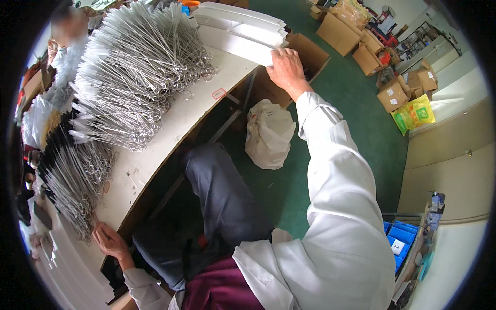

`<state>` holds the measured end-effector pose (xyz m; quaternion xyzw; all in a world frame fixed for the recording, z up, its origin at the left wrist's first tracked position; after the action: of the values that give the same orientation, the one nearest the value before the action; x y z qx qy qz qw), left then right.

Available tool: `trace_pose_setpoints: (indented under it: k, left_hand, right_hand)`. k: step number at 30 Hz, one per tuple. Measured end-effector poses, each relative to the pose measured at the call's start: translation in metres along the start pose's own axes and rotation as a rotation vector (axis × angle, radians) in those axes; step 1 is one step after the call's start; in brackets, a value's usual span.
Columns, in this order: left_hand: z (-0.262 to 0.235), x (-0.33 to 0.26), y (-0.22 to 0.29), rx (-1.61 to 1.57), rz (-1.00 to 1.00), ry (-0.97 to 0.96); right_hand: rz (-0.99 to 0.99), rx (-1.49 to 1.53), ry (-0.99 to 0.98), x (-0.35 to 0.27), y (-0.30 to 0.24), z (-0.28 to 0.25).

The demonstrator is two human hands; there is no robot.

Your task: Manually inserting bundles of wire brushes into white cardboard sleeves.

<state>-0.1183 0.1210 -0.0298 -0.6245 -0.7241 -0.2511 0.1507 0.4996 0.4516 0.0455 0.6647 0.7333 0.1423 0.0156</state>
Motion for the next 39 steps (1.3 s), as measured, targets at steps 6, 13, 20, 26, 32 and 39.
trace_pose_setpoints:
  k: [6,13,20,26,32,39]
  left_hand:
    - [0.001,-0.003,-0.003,0.007,-0.008,0.024]
    - [0.002,-0.003,-0.006,0.024,-0.004,0.017]
    - [0.001,-0.001,-0.001,0.008,0.010,0.011]
    - [0.001,-0.001,-0.001,-0.022,-0.019,0.009]
    - [-0.002,0.003,0.005,-0.029,-0.013,0.013]
    - [-0.014,-0.006,-0.002,-0.176,-0.013,0.041]
  right_hand:
    - [-0.006,0.057,-0.035,-0.007,-0.008,-0.005]
    - [-0.028,0.129,-0.059,-0.017,-0.019,-0.028]
    - [0.049,0.416,-0.034,-0.056,-0.024,-0.029]
    - [0.106,0.763,-0.134,-0.126,-0.043,-0.013]
    - [0.221,1.267,-0.280,-0.206,-0.080,0.006]
    - [0.243,1.929,0.017,-0.257,-0.118,-0.003]
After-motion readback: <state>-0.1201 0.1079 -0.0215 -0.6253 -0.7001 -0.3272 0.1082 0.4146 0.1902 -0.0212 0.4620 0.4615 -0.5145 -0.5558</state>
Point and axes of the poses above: each hand's wrist, its own x-axis towards the middle knuckle, its own z-axis out of the palm, y = z × x, the point moved 3 cm from there along x, towards the middle knuckle, and after that the axes turned 14 degrees about -y, right-handed, at the moved point
